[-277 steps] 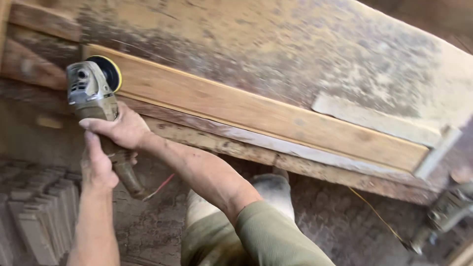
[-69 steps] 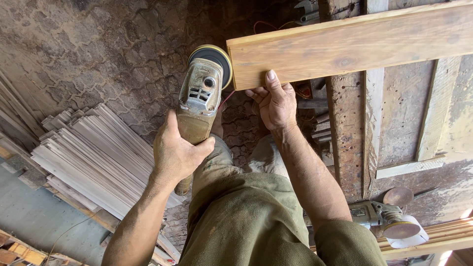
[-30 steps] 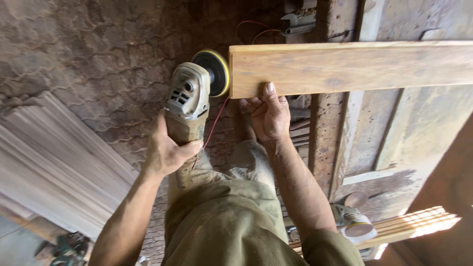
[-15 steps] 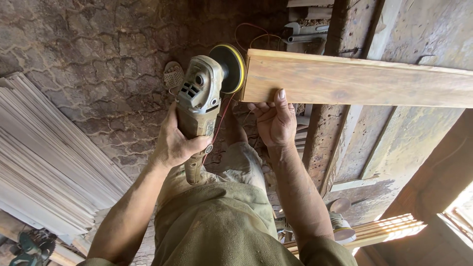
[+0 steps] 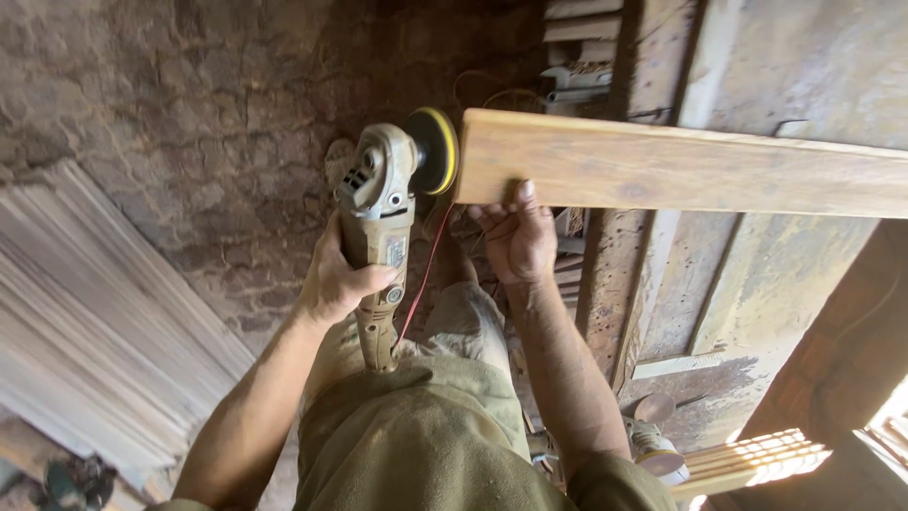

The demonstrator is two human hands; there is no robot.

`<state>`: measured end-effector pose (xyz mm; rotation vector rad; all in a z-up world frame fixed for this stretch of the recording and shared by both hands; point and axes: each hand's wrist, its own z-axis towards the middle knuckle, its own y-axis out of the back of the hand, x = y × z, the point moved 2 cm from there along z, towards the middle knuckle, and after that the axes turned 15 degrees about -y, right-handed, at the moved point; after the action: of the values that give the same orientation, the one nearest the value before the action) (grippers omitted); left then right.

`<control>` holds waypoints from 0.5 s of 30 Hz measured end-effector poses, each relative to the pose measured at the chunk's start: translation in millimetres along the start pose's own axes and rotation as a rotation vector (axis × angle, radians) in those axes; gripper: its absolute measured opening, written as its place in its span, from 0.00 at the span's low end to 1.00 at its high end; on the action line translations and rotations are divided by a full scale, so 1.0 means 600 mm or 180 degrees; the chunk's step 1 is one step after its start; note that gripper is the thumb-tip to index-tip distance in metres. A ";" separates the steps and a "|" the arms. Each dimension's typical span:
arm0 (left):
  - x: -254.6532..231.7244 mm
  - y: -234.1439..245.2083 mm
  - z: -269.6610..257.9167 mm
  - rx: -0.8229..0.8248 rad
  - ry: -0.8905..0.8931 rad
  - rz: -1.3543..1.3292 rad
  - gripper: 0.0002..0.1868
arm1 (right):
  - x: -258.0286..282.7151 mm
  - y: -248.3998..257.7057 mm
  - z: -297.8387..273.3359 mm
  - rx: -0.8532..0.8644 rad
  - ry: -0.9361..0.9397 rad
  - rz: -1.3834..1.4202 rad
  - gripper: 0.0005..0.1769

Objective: Sanding a wooden plank using an angle grinder and applying wood glue to fill gaps.

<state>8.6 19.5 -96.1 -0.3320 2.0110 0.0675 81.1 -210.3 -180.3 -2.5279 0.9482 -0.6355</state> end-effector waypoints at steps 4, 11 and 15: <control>-0.034 -0.031 -0.010 -0.0131 0.0093 0.0191 0.50 | 0.009 -0.038 -0.043 -0.0186 0.0204 0.0200 0.04; -0.004 0.092 -0.101 -0.0638 0.0079 -0.0243 0.33 | 0.196 0.026 -0.218 -0.1659 0.0725 -0.1342 0.19; -0.029 0.159 -0.168 -0.1433 -0.0096 0.0186 0.47 | 0.365 0.232 -0.154 -0.2022 0.0992 -0.0691 0.26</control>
<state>-97.0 95.1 -44.4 -0.5517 1.9627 0.5640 107.5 -475.0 -108.7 -3.1887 1.1282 -0.9337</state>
